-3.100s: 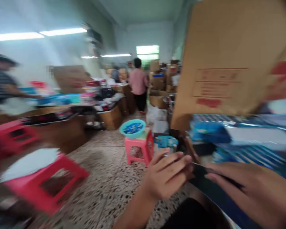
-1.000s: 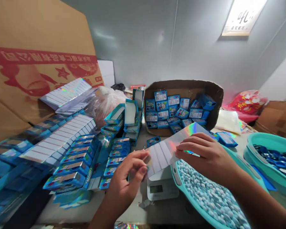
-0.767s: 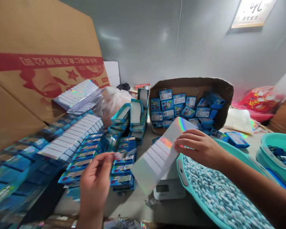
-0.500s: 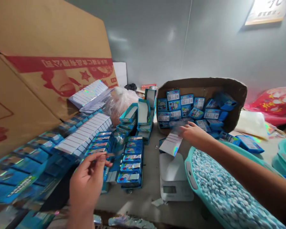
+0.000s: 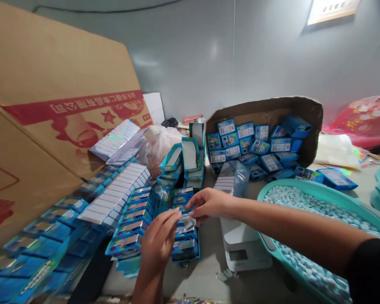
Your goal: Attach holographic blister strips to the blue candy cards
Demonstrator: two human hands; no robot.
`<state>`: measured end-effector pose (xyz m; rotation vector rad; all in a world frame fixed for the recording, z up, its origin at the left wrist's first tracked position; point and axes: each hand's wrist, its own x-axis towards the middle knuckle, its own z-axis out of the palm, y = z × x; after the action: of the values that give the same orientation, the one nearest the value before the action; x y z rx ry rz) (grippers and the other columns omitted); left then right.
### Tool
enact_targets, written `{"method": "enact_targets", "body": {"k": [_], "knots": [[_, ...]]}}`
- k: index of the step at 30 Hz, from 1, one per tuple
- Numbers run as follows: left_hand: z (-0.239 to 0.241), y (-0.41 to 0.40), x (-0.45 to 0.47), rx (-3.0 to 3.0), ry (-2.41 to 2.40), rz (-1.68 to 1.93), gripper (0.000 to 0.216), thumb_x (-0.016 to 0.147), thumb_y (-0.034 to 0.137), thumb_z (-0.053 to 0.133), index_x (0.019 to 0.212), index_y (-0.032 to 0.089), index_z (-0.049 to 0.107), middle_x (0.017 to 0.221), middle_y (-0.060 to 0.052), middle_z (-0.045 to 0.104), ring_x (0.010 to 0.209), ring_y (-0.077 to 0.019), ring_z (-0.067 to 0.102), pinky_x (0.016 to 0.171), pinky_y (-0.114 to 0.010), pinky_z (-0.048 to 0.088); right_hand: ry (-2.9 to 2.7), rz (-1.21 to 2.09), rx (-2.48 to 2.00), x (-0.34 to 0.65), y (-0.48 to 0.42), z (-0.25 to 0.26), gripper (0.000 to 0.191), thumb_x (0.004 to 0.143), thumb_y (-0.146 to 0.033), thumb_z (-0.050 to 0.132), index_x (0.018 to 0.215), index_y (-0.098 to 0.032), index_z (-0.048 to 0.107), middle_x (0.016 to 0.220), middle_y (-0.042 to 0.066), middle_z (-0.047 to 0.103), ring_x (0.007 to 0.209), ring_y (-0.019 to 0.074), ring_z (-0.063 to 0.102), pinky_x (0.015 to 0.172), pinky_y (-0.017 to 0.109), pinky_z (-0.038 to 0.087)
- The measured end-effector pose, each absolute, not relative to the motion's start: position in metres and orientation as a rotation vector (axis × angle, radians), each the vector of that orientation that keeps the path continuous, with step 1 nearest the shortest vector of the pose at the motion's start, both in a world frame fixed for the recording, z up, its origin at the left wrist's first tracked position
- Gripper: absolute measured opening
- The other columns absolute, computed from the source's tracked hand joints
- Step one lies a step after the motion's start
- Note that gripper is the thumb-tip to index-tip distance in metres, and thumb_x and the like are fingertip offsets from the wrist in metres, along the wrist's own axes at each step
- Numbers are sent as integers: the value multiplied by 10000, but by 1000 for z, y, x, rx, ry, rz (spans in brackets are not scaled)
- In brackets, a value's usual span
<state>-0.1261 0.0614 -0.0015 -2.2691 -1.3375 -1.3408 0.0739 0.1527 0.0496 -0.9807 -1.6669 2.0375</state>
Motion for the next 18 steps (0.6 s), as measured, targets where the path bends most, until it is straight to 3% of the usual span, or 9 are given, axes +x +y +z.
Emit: {"method": "enact_targets", "body": {"k": [6, 13, 18], "knots": [[-1, 78, -137, -2464, -1611, -1391, 238, 1002, 247, 478, 1057, 204, 705, 1105, -87, 720, 1016, -175, 690, 897, -302, 589, -1759, 1537, -1072, 65, 167, 30, 173, 790, -17, 611, 808, -138, 733, 511, -51, 586, 509, 106, 557, 483, 198, 335], [14, 98, -150, -2574, -1746, -1396, 218, 952, 323, 564, 1010, 227, 750, 1177, -90, 698, 1129, -223, 642, 1003, -402, 534, -1396, 1555, -1121, 52, 189, 20, 165, 792, -18, 625, 773, -141, 733, 529, -27, 597, 537, 115, 584, 514, 194, 381], [15, 125, -149, -2683, -2321, -1775, 367, 830, 484, 665, 970, 152, 735, 1201, -146, 694, 1009, -262, 704, 944, -416, 563, -1259, 1489, -1117, 43, 200, 22, 203, 769, 24, 578, 740, -132, 705, 590, -18, 620, 534, 103, 571, 526, 194, 406]]}}
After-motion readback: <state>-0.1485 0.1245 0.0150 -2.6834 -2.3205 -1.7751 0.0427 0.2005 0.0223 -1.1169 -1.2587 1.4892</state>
